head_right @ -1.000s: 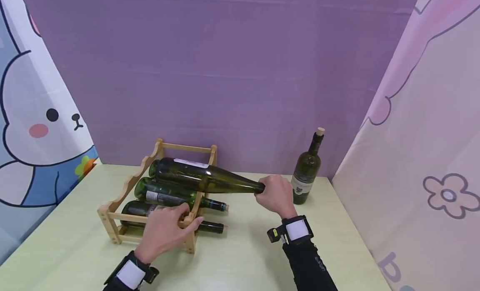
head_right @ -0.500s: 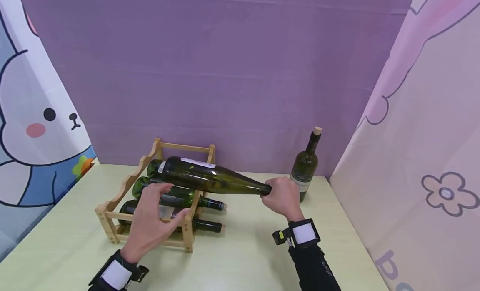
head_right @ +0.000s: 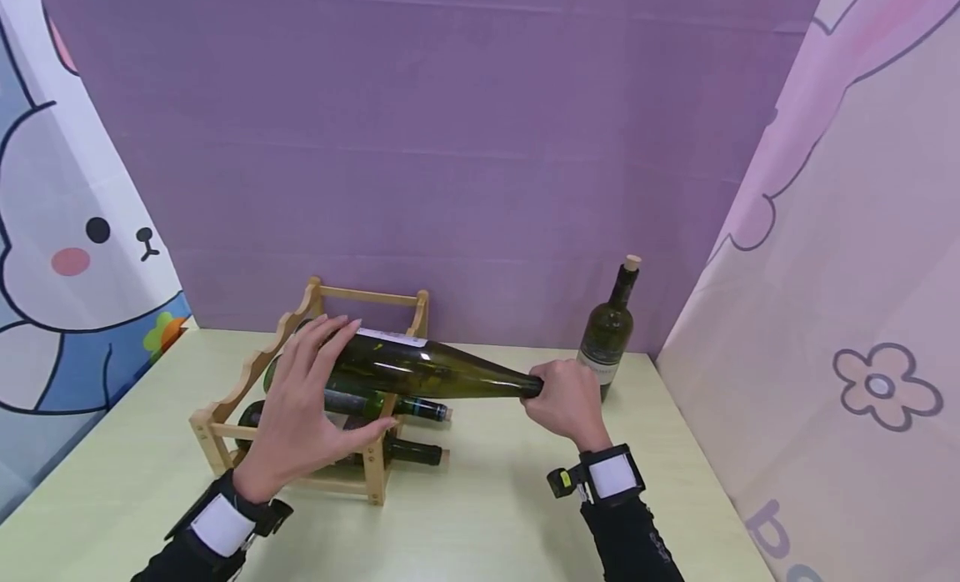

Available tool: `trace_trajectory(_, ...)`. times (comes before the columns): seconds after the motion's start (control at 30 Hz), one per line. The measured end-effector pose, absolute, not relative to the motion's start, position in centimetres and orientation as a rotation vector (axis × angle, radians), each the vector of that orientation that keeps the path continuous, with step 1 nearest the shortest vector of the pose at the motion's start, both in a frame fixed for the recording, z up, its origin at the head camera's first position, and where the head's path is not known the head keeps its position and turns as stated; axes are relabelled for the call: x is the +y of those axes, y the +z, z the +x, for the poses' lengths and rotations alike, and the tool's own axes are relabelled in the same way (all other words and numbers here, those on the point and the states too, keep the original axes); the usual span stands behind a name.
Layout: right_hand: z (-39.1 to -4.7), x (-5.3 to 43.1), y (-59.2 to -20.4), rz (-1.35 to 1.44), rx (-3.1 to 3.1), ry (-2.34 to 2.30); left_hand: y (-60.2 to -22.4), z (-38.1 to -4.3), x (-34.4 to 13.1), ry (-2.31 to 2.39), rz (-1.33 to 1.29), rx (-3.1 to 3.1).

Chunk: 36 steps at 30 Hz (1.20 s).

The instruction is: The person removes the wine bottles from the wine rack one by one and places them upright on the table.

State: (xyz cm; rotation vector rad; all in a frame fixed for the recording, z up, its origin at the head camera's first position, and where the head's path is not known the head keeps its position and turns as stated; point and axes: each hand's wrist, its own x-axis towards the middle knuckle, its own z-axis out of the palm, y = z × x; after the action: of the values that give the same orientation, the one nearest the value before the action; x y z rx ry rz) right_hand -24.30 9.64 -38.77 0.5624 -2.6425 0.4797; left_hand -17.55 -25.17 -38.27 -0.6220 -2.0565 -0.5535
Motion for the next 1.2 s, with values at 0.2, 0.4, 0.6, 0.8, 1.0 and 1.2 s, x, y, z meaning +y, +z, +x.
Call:
trace_trajectory(0.2, -23.7, 9.7, -38.5, 0.565, -2.650, 0.478, -36.6, -18.3, -25.3, -0.405, -0.711, -2.188)
trace_trajectory(0.4, -23.3, 9.6, -38.3, 0.577, -2.647, 0.482, -35.5, -18.5, -25.5, -0.307, -0.764, -2.326)
trace_trajectory(0.6, -23.0, 9.6, -38.0, 0.587, -2.651, 0.493, -34.4, -18.8, -25.2, -0.195, -0.803, -2.409)
trace_trajectory(0.8, -22.8, 9.6, -37.6, 0.598, -2.662, 0.512, -33.6, -19.1, -24.8, -0.126, -0.815, -2.429)
trace_trajectory(1.0, -22.7, 9.8, -37.0, 0.619, -2.693, 0.568, -33.7, -19.6, -24.2, -0.036, -0.812, -2.454)
trace_trajectory(1.2, -22.7, 10.2, -36.7, 0.630, -2.738, 0.662, -34.2, -19.9, -23.7, 0.049, -0.798, -2.452)
